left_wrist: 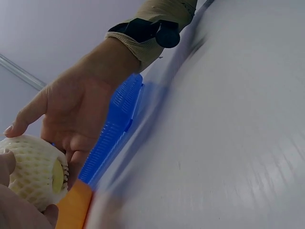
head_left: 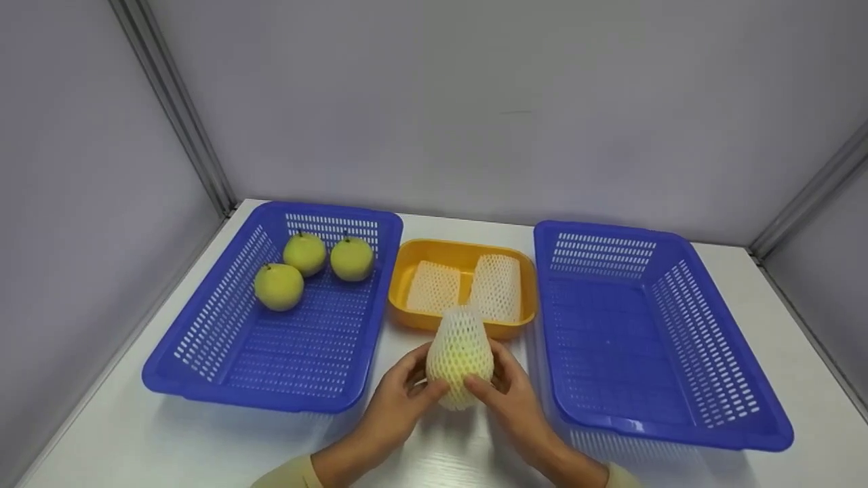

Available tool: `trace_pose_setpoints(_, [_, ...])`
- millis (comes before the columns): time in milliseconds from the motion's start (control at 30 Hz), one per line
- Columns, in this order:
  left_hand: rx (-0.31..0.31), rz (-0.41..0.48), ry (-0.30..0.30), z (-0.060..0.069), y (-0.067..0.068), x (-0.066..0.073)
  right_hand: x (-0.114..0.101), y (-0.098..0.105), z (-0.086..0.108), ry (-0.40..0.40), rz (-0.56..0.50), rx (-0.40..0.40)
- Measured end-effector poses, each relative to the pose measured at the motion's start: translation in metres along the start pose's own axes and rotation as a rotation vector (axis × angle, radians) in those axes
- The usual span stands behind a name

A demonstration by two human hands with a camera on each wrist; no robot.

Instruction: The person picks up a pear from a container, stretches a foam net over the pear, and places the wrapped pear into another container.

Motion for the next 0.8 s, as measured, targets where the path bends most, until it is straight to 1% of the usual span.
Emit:
trace_pose_setpoints(67, [-0.008, 0.002, 0.0, 0.0, 0.001, 0.002, 0.0, 0.002, 0.0, 0.008, -0.01, -0.014])
trace_pose_setpoints(167, [-0.039, 0.014, -0.001, 0.001, 0.004, 0.006, 0.0, 0.005, 0.0, 0.025, -0.034, -0.053])
trace_pose_setpoints(267, [-0.073, 0.01, -0.021, 0.002, 0.007, 0.006, 0.002, 0.01, -0.002, 0.077, -0.073, -0.129])
trace_pose_setpoints(333, [-0.089, -0.017, -0.057, 0.003, 0.009, 0.005, 0.004, 0.013, -0.004, 0.134, -0.089, -0.195])
trace_pose_setpoints(400, [-0.101, -0.064, -0.108, 0.002, 0.01, 0.003, 0.009, 0.017, -0.006, 0.204, -0.094, -0.267])
trace_pose_setpoints(500, [-0.117, -0.176, -0.222, 0.003, 0.011, -0.001, 0.015, 0.022, -0.008, 0.324, -0.053, -0.359])
trace_pose_setpoints(567, [-0.124, -0.246, -0.296, 0.004, 0.012, -0.004, 0.019, 0.024, -0.009, 0.388, -0.016, -0.398])
trace_pose_setpoints(633, [-0.12, -0.298, -0.358, 0.006, 0.012, -0.008, 0.021, 0.025, -0.009, 0.438, 0.019, -0.423])
trace_pose_setpoints(667, [-0.116, -0.316, -0.379, 0.006, 0.012, -0.009, 0.022, 0.025, -0.01, 0.45, 0.036, -0.428])
trace_pose_setpoints(700, [-0.112, -0.322, -0.387, 0.007, 0.012, -0.01, 0.022, 0.025, -0.01, 0.449, 0.052, -0.427])
trace_pose_setpoints(733, [-0.109, -0.324, -0.388, 0.007, 0.013, -0.011, 0.021, 0.025, -0.01, 0.458, 0.07, -0.429])
trace_pose_setpoints(800, [-0.105, -0.319, -0.368, 0.007, 0.013, -0.013, 0.021, 0.025, -0.01, 0.451, 0.115, -0.417])
Point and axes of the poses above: each hand's wrist, its own z-axis away from the middle knuckle, its own y-axis out of the back of the hand, x = y × z, the point moved 1 cm from there along -z, towards the middle knuckle
